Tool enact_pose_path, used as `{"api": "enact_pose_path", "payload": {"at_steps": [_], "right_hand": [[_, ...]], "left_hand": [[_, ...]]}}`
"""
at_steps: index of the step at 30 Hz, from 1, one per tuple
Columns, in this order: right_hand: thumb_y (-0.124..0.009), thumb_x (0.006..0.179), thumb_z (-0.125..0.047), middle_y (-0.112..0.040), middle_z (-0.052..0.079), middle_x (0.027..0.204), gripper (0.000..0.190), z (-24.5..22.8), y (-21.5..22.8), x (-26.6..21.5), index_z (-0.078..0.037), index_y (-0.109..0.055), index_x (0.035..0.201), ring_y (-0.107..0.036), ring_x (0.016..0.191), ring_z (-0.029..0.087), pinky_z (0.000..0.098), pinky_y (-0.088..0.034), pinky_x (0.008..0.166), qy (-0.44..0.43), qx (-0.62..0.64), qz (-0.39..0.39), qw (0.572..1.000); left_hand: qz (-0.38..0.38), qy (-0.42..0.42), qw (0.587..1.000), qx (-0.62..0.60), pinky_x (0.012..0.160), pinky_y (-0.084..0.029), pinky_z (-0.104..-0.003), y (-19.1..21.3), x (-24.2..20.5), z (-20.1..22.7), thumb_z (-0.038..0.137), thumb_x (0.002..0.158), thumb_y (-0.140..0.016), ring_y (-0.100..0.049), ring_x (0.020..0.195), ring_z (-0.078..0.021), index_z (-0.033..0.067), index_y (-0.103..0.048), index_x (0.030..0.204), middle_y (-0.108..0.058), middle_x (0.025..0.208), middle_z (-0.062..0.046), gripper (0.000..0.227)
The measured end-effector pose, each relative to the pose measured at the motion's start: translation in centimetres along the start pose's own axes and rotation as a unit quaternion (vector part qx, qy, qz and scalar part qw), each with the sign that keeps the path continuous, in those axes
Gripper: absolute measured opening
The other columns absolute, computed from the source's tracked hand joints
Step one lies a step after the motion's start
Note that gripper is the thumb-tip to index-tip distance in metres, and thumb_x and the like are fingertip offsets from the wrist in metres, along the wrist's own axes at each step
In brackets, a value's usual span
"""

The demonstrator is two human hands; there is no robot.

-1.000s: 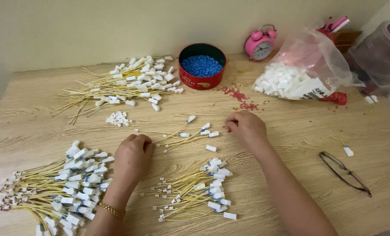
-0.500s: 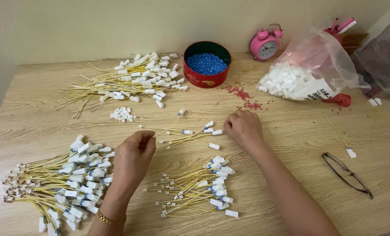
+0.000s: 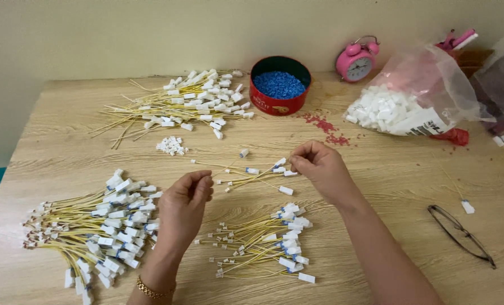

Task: Assemble small red components into white connectors at the end of yellow wire bundles.

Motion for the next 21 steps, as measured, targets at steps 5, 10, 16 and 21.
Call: {"api": "enact_pose_path", "payload": {"at_steps": [5,10,16,21], "right_hand": [[-0.064,0.096,-0.003,-0.066,0.004,0.090,0.009,2.7,-2.2,-0.2,-0.001,-0.066,0.105,-0.062,0.081,0.012,0.0271,-0.054,0.075,-0.027,0.219,-0.056,0.974],[-0.062,0.100,-0.008,-0.062,0.004,0.087,0.015,1.4,-4.7,-1.0,-0.001,-0.068,0.112,-0.057,0.079,0.014,0.0288,-0.049,0.073,-0.057,0.280,-0.099,0.953],[-0.066,0.099,-0.008,-0.064,0.005,0.086,0.013,1.1,-6.2,-1.3,0.000,-0.067,0.108,-0.060,0.077,0.015,0.0294,-0.050,0.070,-0.056,0.266,-0.097,0.957],[-0.066,0.099,-0.008,-0.070,0.007,0.091,0.011,0.8,-7.5,-2.1,0.002,-0.067,0.105,-0.067,0.083,0.016,0.0319,-0.058,0.079,-0.087,0.261,-0.121,0.954]], "left_hand": [[-0.035,0.084,0.994,-0.068,0.072,-0.062,-0.027,-1.0,-0.4,-1.1,0.014,0.097,-0.066,-0.073,0.078,-0.0120,0.0046,-0.075,0.115,-0.079,0.088,-0.007,0.022],[-0.063,0.107,0.988,-0.088,0.073,-0.066,-0.025,-2.0,-0.8,-1.2,0.014,0.096,-0.063,-0.075,0.081,-0.0100,0.0060,-0.075,0.115,-0.079,0.093,-0.004,0.023],[-0.052,0.104,0.990,-0.075,0.070,-0.062,-0.025,-2.1,-1.0,-0.8,0.014,0.096,-0.066,-0.072,0.079,-0.0099,0.0051,-0.074,0.116,-0.078,0.089,-0.006,0.023],[-0.011,0.048,0.995,-0.092,0.068,-0.059,-0.023,-1.7,-1.1,-0.3,0.014,0.098,-0.065,-0.070,0.077,-0.0091,0.0045,-0.075,0.115,-0.076,0.086,-0.004,0.022]]}}
Point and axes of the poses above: each hand's wrist, its own x-axis towards the middle knuckle, its own y-axis out of the back of the hand, z = x × y, the point moved 8 cm from there along x, towards the middle knuckle
